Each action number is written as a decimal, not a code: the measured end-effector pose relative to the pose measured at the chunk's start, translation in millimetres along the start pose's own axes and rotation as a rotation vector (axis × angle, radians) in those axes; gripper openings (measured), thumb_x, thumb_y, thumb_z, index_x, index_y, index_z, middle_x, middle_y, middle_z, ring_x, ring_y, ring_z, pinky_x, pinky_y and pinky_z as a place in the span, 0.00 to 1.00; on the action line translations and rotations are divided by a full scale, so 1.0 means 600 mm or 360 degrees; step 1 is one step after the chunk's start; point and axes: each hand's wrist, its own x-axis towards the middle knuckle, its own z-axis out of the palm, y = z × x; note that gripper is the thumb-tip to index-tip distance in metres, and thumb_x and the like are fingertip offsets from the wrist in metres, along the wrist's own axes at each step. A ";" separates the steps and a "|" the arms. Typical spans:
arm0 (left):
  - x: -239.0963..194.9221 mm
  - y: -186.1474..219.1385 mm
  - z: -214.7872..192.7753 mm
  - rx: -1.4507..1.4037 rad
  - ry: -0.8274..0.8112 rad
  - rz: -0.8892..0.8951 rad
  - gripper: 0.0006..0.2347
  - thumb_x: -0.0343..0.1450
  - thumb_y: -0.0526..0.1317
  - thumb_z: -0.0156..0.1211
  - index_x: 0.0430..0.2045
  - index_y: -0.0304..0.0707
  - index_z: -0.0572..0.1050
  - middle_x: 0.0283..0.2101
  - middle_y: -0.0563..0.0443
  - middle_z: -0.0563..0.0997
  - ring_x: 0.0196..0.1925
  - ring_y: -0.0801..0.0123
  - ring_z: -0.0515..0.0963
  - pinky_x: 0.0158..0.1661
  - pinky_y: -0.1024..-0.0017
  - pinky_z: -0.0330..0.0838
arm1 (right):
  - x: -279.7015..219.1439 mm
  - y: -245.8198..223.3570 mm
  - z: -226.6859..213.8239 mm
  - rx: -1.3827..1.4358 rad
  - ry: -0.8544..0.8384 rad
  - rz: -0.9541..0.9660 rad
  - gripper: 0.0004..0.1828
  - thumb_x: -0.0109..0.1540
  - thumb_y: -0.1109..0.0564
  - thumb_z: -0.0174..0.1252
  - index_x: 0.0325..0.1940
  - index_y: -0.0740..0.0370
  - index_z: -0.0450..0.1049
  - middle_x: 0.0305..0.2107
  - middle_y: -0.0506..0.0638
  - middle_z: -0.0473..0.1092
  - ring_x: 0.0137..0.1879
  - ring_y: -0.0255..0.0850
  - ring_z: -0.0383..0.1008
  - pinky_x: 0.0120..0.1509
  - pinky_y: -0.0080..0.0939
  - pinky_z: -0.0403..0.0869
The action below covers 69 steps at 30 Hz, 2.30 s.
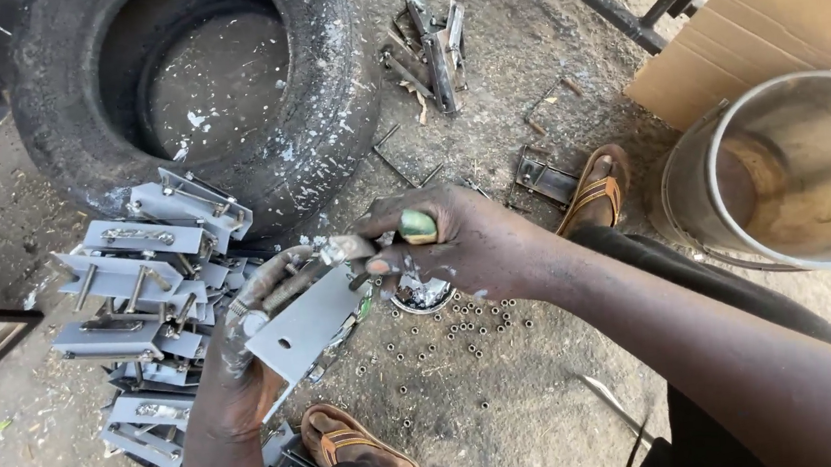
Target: The person is painting small metal fabrication parts using a brush and grey paint while sitting on the ground.
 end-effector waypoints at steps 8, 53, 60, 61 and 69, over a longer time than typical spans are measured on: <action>-0.014 0.012 -0.004 0.0082 -0.0016 0.0000 0.51 0.40 0.55 0.66 0.62 0.29 0.67 0.62 0.29 0.76 0.63 0.43 0.75 0.56 0.50 0.69 | 0.007 0.004 0.002 -0.0123 0.0071 0.0014 0.21 0.58 0.50 0.61 0.56 0.51 0.77 0.52 0.48 0.78 0.49 0.36 0.82 0.54 0.39 0.84; 0.034 -0.095 -0.044 -0.0438 0.0052 0.0186 0.29 0.62 0.51 0.67 0.53 0.29 0.74 0.47 0.37 0.81 0.44 0.56 0.83 0.43 0.64 0.81 | 0.010 0.002 0.046 -0.0746 -0.0262 -0.0229 0.44 0.46 0.43 0.76 0.65 0.46 0.72 0.65 0.46 0.61 0.63 0.49 0.71 0.65 0.59 0.71; 0.035 -0.086 -0.014 -0.0132 -0.0114 -0.0101 0.35 0.66 0.61 0.53 0.60 0.31 0.61 0.50 0.36 0.71 0.50 0.48 0.78 0.48 0.57 0.80 | 0.014 -0.010 0.039 -0.0683 -0.0300 0.0029 0.38 0.59 0.56 0.67 0.72 0.63 0.61 0.63 0.71 0.61 0.68 0.69 0.65 0.68 0.71 0.68; 0.030 -0.075 -0.005 0.0011 -0.0111 -0.0180 0.33 0.69 0.60 0.48 0.60 0.29 0.61 0.50 0.33 0.71 0.50 0.46 0.78 0.48 0.56 0.80 | 0.014 -0.007 0.038 -0.0637 -0.0287 0.0047 0.38 0.59 0.53 0.68 0.70 0.62 0.63 0.63 0.68 0.64 0.71 0.66 0.62 0.72 0.69 0.65; 0.013 -0.050 0.032 0.0350 -0.0110 -0.0336 0.32 0.72 0.66 0.39 0.56 0.35 0.62 0.49 0.39 0.72 0.48 0.55 0.76 0.39 0.65 0.74 | 0.013 -0.013 0.038 -0.0316 -0.0281 0.0256 0.36 0.58 0.51 0.69 0.67 0.65 0.68 0.60 0.66 0.69 0.67 0.64 0.69 0.72 0.65 0.68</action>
